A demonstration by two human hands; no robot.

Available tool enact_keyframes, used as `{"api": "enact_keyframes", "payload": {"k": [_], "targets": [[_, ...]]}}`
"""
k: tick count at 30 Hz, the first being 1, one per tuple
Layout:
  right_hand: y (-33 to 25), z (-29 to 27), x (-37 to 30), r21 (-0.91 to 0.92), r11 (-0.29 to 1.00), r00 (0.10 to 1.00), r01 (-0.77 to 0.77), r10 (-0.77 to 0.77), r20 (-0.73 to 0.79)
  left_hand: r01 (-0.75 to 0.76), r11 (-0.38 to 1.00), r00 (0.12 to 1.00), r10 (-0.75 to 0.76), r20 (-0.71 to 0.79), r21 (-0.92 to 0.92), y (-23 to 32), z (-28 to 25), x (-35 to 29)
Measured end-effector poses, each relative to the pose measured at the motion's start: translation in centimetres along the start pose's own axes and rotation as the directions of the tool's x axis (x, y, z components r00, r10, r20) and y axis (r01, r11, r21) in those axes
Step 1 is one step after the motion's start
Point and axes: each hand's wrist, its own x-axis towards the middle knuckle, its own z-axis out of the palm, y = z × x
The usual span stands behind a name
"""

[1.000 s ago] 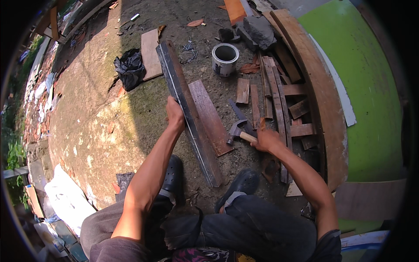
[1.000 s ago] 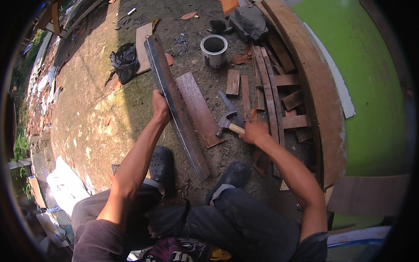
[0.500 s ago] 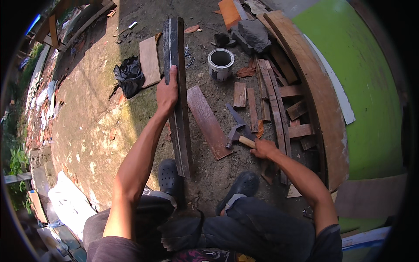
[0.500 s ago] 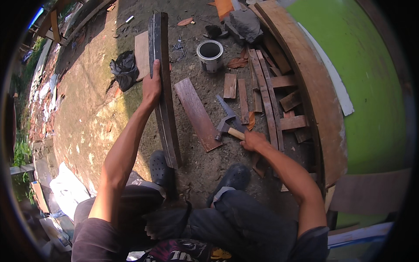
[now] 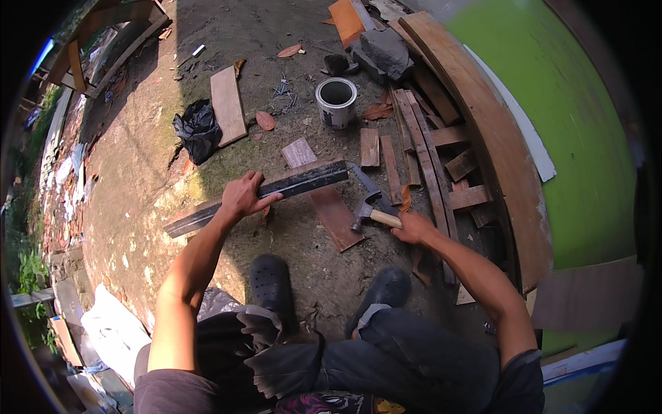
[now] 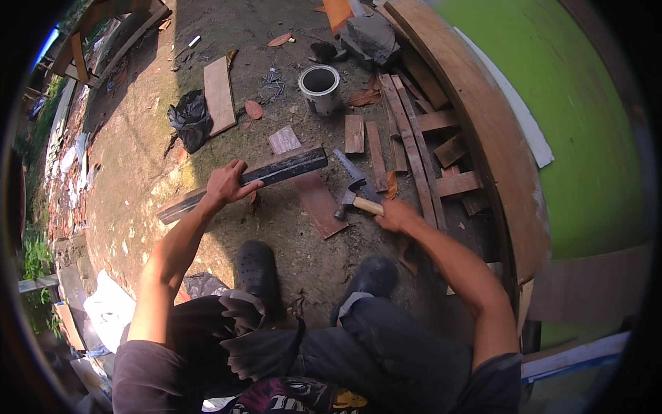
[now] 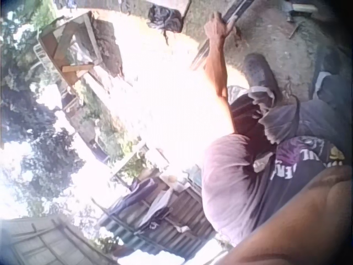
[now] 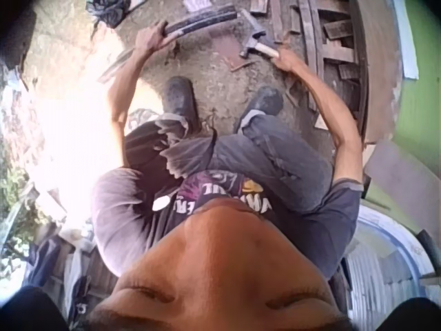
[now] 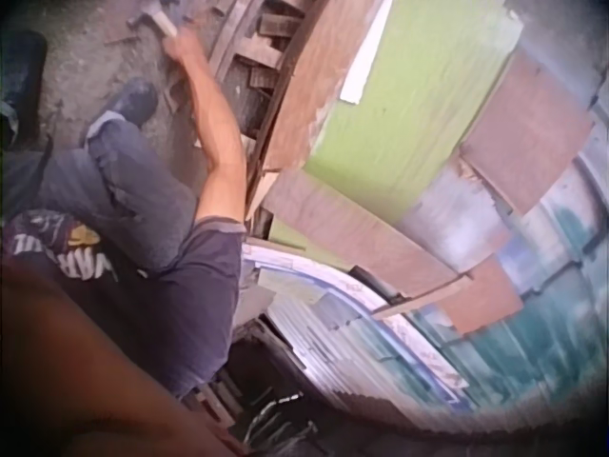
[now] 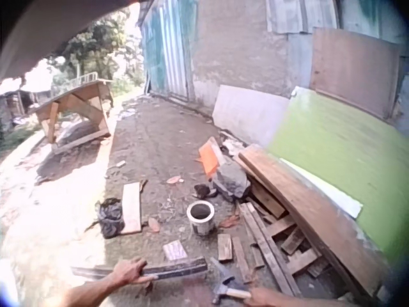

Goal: The person sits on the ground and uses a hammer to drive nails into small wooden planks. They repeatedly pick up nails, position them on the wood, and strike them with the hammer. The person also uses a metal ruler as a straight edge while hammering.

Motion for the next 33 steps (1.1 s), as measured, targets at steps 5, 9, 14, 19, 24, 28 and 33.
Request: {"api": "enact_keyframes", "payload": {"k": [5,9,14,19,24,28,33], "targets": [[0.2,0.1,-1.0,0.094,0.995,0.999,0.034,-0.030,-0.045,-0.085,0.996,0.996,0.084,0.030,0.040,0.5,4.4,-4.0],[0.4,0.4,-0.6,0.213,0.976,0.998,0.036,-0.045,0.038,-0.102,0.987,0.995,0.101,0.020,0.124,0.1,5.8,-4.3],[-0.3,-0.2,0.2,0.406,0.902,0.959,-0.146,0.028,0.281,-0.033,0.995,0.998,0.028,0.054,0.093,-0.1,6.2,-3.6],[-1.6,-1.0,-0.9,0.719,0.603,0.873,-0.345,-0.076,0.482,-0.079,0.995,0.996,0.082,-0.032,0.068,0.3,7.0,-3.2],[-2.0,-0.5,-1.0,0.778,0.485,0.837,-0.400,-0.153,0.526,-0.018,0.999,0.991,0.012,-0.136,-0.044,3.4,7.7,-1.9],[-2.1,0.3,-1.2,0.814,0.453,0.870,-0.363,-0.148,0.470,-0.050,0.998,0.990,0.043,-0.133,-0.047,3.4,7.4,-0.6],[-3.0,1.6,-2.2,0.846,0.454,0.926,-0.281,-0.102,0.363,0.110,0.992,0.981,-0.119,-0.152,-0.070,1.5,8.0,2.0]]}}
